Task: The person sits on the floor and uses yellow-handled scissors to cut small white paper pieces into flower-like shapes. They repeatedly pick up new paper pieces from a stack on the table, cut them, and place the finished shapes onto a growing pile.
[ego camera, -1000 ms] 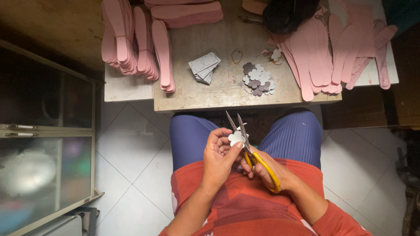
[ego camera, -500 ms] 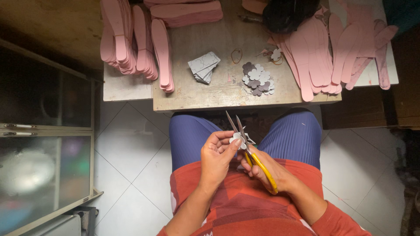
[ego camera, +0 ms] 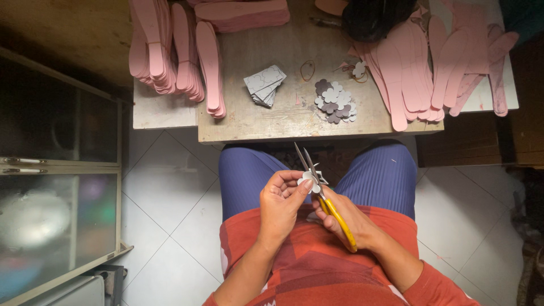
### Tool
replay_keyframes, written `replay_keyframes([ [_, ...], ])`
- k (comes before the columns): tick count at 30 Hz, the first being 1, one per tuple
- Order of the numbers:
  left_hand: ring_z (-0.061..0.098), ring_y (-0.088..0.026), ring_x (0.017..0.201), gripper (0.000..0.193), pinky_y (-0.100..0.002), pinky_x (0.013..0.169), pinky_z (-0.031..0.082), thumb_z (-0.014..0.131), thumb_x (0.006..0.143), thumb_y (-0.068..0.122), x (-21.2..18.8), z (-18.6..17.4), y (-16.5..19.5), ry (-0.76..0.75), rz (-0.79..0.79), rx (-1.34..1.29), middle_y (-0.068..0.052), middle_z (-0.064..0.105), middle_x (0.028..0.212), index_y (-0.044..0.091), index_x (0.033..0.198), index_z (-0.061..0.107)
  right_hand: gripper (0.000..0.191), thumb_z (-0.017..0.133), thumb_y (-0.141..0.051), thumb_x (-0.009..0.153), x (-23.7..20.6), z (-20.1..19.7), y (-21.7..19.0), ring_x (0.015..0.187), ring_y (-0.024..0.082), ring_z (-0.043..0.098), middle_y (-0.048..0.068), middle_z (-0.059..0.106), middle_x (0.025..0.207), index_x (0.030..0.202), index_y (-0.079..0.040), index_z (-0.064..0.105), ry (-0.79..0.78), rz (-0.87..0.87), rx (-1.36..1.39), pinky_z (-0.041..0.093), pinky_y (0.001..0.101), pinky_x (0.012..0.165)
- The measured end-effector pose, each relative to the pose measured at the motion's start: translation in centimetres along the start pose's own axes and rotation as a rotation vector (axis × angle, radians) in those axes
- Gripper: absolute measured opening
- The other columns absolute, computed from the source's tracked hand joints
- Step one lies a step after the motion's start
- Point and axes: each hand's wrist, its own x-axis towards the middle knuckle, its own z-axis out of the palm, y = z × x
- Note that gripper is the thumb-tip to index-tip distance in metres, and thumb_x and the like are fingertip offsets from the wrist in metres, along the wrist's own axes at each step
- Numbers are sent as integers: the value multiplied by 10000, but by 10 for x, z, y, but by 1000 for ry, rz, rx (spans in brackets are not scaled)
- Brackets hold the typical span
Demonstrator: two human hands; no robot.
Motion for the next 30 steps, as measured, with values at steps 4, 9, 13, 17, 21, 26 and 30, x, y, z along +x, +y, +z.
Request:
replay_keyframes([
  [4, 715, -117, 890, 235, -237, 799, 595, 750, 912, 18, 0, -2, 0, 7, 22, 22, -113, 741, 1002, -41, 1114, 644, 906, 456, -779, 908, 0, -1, 5, 722, 184, 532, 58, 560, 865, 1388, -10, 456, -5, 70, 6, 490, 323, 644],
  [9, 714, -110, 881, 236, -233, 781, 597, 743, 913, 13, -1, -4, 2, 1, 12, 55, -104, 741, 1006, -41, 1126, 658, 822, 477, -792, 933, -4, -5, 10, 721, 192, 525, 50, 551, 833, 1247, -33, 497, -47, 111, -45, 491, 334, 663],
  [13, 706, -101, 867, 229, -224, 772, 593, 735, 912, -1, -3, -6, 6, -53, -31, 66, -98, 742, 1007, -45, 1127, 670, 993, 400, -830, 896, -6, -5, 11, 707, 195, 476, 49, 517, 841, 1457, -11, 374, -23, 53, -51, 460, 341, 648],
  [17, 702, -92, 857, 243, -214, 765, 587, 734, 907, -5, -3, -6, 7, -63, -47, 76, -94, 745, 1006, -43, 1139, 672, 1010, 381, -832, 899, -6, -5, 12, 724, 201, 467, 59, 513, 862, 1470, -1, 349, -25, 42, -65, 455, 346, 655],
  [21, 691, -83, 851, 263, -206, 758, 576, 739, 897, -19, -1, -8, 7, -60, -30, 79, -89, 740, 1006, -38, 1150, 669, 974, 381, -827, 906, -8, -6, 13, 714, 206, 471, 59, 513, 844, 1425, -4, 387, -39, 31, -63, 457, 346, 655],
  [26, 690, -86, 863, 254, -207, 774, 576, 741, 900, -30, 0, -13, 6, -65, 3, 95, -93, 739, 1009, -44, 1143, 668, 885, 408, -819, 909, -8, -6, 17, 725, 214, 507, 79, 540, 875, 1270, -12, 453, -44, 40, -72, 484, 351, 661],
  [30, 703, -96, 873, 226, -215, 788, 585, 728, 908, -28, 1, -17, 3, -62, 23, 90, -93, 741, 1012, -42, 1126, 670, 860, 452, -800, 904, -9, -6, 20, 712, 217, 533, 88, 559, 864, 1245, -10, 460, -50, 94, -74, 500, 354, 649],
])
